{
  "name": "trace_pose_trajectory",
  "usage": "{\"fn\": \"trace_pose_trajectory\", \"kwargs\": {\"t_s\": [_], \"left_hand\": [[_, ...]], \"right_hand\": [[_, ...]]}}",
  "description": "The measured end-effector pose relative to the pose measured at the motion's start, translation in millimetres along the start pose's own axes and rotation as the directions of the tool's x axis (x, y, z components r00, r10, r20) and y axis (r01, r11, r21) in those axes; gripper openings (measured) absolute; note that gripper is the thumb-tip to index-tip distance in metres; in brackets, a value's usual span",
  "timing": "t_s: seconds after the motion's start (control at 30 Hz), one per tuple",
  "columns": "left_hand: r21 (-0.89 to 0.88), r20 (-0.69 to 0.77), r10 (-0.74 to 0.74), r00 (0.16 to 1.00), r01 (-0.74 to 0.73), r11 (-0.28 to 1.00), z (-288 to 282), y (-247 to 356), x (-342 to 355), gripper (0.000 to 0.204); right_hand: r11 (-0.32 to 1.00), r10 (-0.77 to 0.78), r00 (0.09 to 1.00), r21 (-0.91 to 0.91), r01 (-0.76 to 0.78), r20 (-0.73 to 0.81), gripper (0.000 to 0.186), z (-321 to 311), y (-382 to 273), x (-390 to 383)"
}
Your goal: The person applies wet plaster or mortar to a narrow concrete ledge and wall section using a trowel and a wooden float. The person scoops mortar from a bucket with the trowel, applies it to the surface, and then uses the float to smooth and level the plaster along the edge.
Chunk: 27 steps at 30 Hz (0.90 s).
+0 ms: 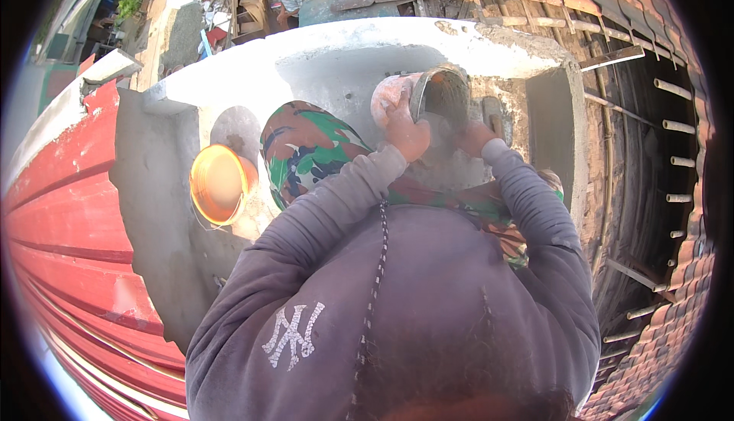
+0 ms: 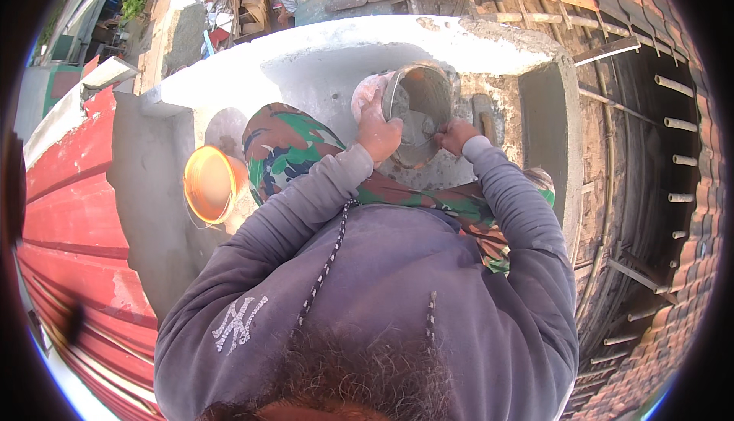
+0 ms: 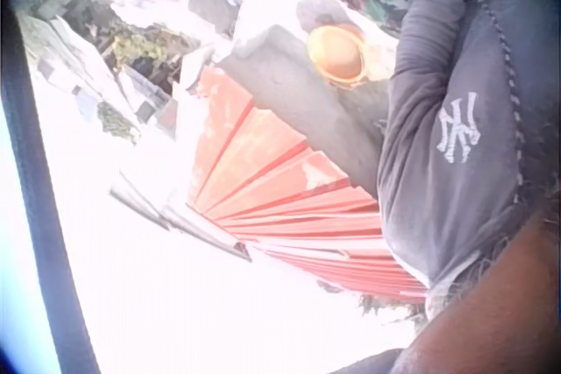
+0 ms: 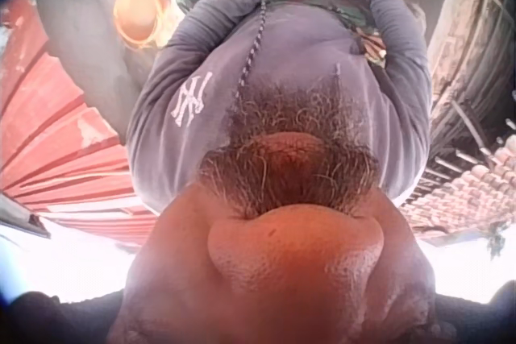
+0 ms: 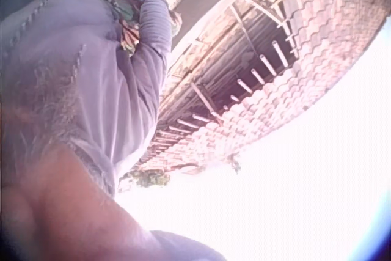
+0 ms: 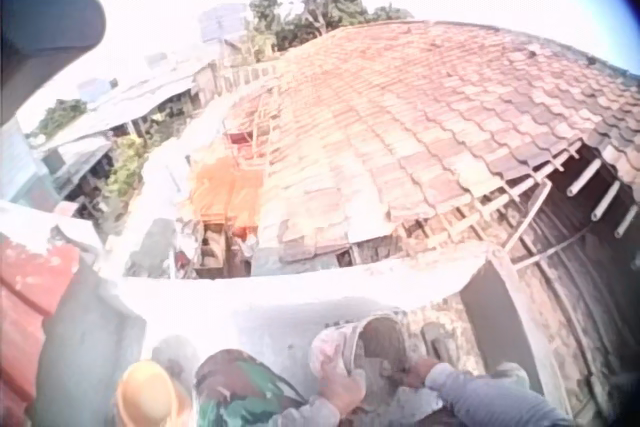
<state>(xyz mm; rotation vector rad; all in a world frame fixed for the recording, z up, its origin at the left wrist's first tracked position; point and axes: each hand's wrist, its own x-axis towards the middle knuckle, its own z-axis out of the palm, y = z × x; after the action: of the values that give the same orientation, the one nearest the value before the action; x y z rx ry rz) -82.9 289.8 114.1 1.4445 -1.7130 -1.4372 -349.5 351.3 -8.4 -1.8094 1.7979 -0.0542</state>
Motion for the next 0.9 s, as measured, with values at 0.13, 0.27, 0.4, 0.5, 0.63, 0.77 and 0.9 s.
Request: {"fn": "trace_pose_trajectory", "kwargs": {"t_s": [0.13,0.27,0.4,0.5,0.63,0.77,0.9], "left_hand": [[-0.760,0.120,-0.247,0.962,0.249,0.601,-15.1,-51.6,10.6,0.082],[-0.564,0.166,-0.428,0.889,0.441,0.698,-29.9,-85.9,24.6,0.072],[-0.724,0.117,-0.576,0.809,0.467,0.508,-34.5,-37.6,11.3,0.060],[-0.796,0.129,-0.605,0.786,0.445,0.409,-30.1,-42.1,20.6,0.059],[-0.797,0.070,-0.595,0.801,0.404,0.450,-21.3,-81.6,41.4,0.059],[-0.756,0.058,-0.546,0.836,0.393,0.523,0.8,-121.5,62.8,0.060],[-0.573,0.008,-0.419,0.908,0.348,0.742,17.9,-180.3,81.5,0.062]], "right_hand": [[0.756,0.220,0.902,0.519,-0.398,0.371,0.033,-43.3,-37.6,-1.8],[0.759,0.196,0.951,0.577,-0.302,0.241,0.033,-97.4,-50.1,-4.8],[0.863,0.189,0.974,0.453,-0.225,0.125,0.032,-164.1,-48.7,9.4],[0.982,0.125,0.979,0.163,-0.099,-0.163,0.033,-197.0,-37.6,31.2],[0.925,-0.007,0.901,-0.346,-0.159,-0.433,0.035,-212.7,-65.7,57.6],[0.865,-0.098,0.828,-0.459,-0.203,-0.552,0.031,-197.7,-52.3,67.9],[0.926,0.211,0.846,-0.177,-0.334,-0.490,0.036,-186.3,-65.8,57.3]]}}
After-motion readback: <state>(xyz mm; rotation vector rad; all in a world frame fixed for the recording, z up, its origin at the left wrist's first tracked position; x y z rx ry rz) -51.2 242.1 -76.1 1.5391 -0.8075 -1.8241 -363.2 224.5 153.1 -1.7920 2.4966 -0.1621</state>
